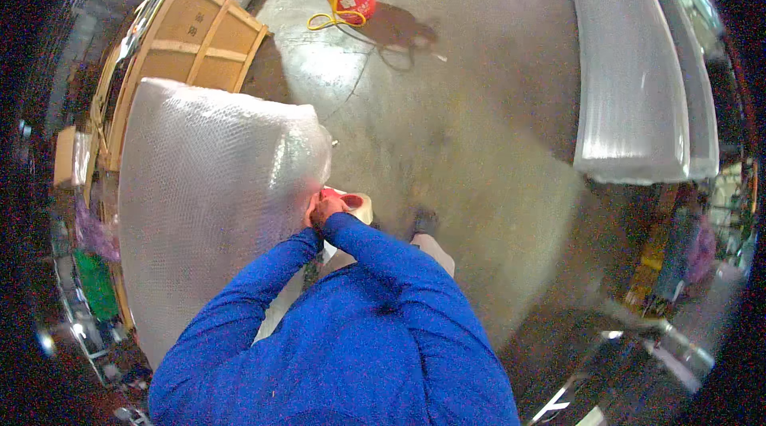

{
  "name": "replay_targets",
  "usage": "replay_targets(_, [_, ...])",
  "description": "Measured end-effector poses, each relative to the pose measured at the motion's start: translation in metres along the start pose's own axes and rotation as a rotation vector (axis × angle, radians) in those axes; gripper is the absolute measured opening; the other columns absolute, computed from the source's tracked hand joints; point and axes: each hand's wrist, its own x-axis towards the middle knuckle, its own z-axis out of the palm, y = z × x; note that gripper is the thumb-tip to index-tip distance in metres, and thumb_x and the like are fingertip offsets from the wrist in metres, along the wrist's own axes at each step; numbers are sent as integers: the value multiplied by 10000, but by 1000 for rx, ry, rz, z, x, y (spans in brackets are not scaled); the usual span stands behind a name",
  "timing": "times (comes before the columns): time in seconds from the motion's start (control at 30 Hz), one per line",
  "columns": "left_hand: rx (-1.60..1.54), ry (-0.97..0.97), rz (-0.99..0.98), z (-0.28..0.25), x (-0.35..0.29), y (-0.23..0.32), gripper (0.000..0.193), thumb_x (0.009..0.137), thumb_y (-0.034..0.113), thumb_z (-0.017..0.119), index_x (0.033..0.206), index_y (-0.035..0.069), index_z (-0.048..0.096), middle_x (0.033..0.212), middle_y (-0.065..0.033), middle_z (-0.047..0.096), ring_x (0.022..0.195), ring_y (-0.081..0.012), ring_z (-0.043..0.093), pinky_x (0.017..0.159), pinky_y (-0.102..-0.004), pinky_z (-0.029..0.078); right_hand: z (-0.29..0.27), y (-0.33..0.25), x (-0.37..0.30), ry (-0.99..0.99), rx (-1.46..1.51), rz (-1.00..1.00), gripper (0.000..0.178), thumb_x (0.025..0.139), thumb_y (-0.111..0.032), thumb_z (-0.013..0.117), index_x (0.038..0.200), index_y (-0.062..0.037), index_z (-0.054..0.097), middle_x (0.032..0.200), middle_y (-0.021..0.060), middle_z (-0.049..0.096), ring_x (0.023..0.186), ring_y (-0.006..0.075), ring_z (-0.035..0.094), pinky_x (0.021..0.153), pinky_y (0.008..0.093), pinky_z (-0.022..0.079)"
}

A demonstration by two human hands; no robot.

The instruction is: The person wraps a large piece of furniture with bubble wrap and secures it with packing tape using a handheld dispenser. After finishing the wrapping, the person writes on a document at a nearby table.

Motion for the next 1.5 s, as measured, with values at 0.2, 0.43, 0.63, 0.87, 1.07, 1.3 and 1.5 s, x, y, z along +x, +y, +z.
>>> replay_targets(0.2, [1,-99,320,-7,-18,-24,490,998,312,374,1363,26,532,1385,-183,527,1316,-400,447,1088,-576,287,24,93,-48,-144,293,147,198,794,-238,660,906,-128,781,954,106,749,845,306,728,698,527,584])
replay_targets(0.43, [-1815,-182,46,-88,2,-102,600,981,557,426,1133,21,649,1124,-113,693,972,-325,670,804,-483,519,-3,156,-177,323,1236,288,812,641,-350,769,1413,-239,542,932,185,700,888,363,687,804,461,546])
replay_targets(0.63, [-2336,-728,67,-142,1,-143,469,961,496,598,1090,47,637,1005,-62,681,842,-215,668,756,-382,543,1,140,-180,524,1177,88,812,632,-341,769,1409,-243,556,932,148,660,826,327,667,765,424,515])
replay_targets(0.87, [-2345,-760,-53,-156,50,-144,338,950,371,658,1101,72,614,949,-21,644,775,-135,630,687,-338,558,18,159,-160,582,1221,145,838,628,-372,776,1426,-284,534,900,105,616,772,281,662,730,409,478])
replay_targets(1.07, [-2155,-878,146,-174,70,-137,339,972,381,619,1117,76,649,870,12,637,733,-106,609,631,-318,548,41,182,-159,716,1140,126,832,615,-333,789,1410,-290,548,873,109,591,741,291,652,684,413,499])
replay_targets(1.3, [-2481,-1021,192,-175,65,-73,179,1004,242,578,1035,90,667,883,16,691,732,-105,629,650,-281,517,71,209,-179,807,1201,121,786,590,-268,818,1347,-287,604,875,118,579,729,329,634,646,420,545])
replay_targets(1.5, [-2522,-1092,428,-164,66,-23,214,1004,298,584,1020,104,674,847,33,684,717,-87,625,631,-269,504,102,205,-203,732,1127,176,780,577,-263,853,1318,-291,608,973,148,626,787,341,649,671,419,556])
